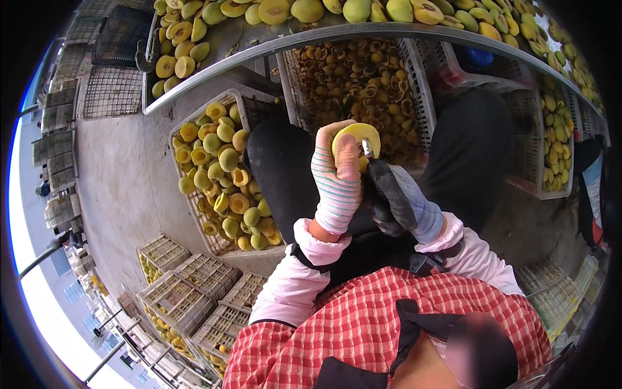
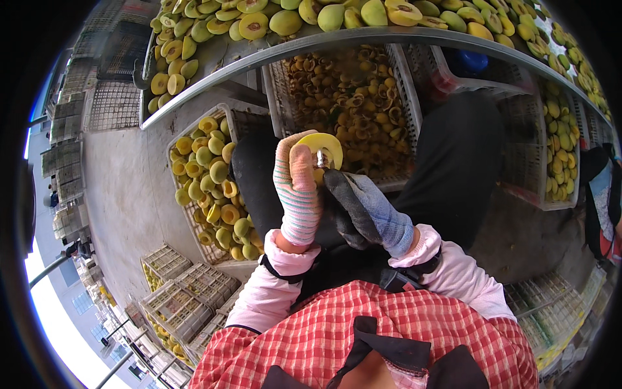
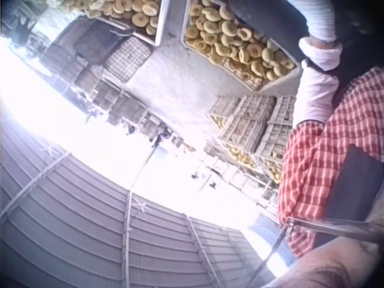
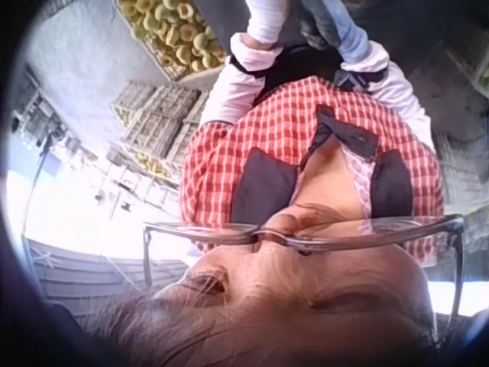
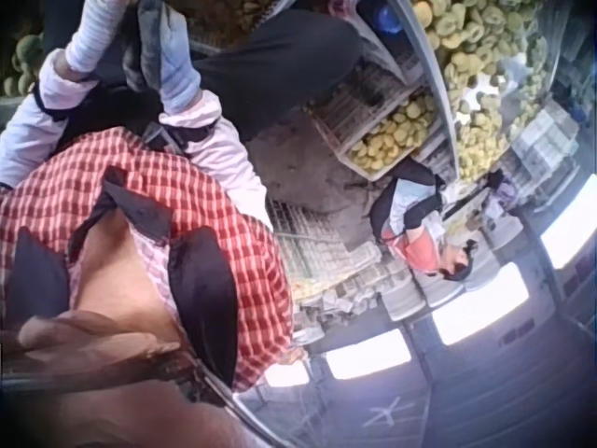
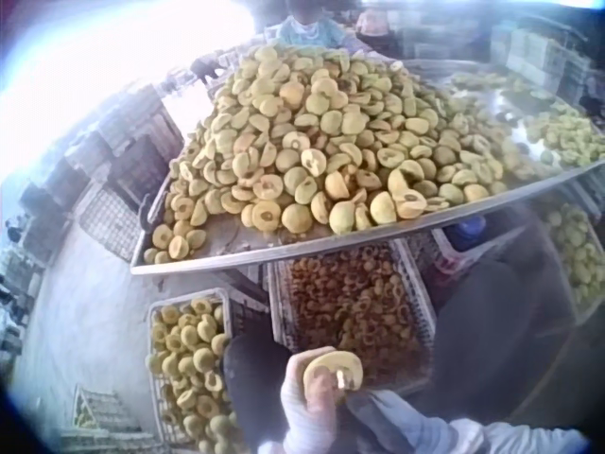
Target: The recorder is removing the pits from peach halves using a specialized handheld pitting tool and organizing the fruit into crates.
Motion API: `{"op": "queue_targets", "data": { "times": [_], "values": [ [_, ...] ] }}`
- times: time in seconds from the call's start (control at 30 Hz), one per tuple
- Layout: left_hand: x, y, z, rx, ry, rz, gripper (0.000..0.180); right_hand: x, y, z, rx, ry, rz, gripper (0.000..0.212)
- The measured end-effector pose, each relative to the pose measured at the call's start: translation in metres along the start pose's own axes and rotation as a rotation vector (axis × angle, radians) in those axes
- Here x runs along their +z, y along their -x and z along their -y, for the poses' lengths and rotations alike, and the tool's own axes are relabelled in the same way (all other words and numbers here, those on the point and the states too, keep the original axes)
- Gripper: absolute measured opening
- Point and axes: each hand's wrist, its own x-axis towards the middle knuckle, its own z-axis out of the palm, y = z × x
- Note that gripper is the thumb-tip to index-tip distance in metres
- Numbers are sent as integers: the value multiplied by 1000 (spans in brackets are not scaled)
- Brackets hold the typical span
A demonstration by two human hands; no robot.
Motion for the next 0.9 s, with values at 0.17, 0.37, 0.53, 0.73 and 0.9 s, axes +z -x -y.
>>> {"op": "queue_targets", "data": {
  "times": [0.17,0.37,0.53,0.73,0.9],
  "values": [
    [-14,-12,-15,-153,-3,125,27,-21,-20,-9,-597,449,-211,23],
    [-25,-24,-45,-548,-110,292,55,-17,-32,4,-538,258,-215,15],
    [2,3,-7,20,105,-37,62,-1,-29,-9,-511,108,-254,11],
    [-11,0,-20,-182,276,-15,48,1,-17,-1,-617,772,-139,26],
    [-6,2,-22,-121,225,-32,42,5,-15,-17,-790,839,-254,23]
  ]
}}
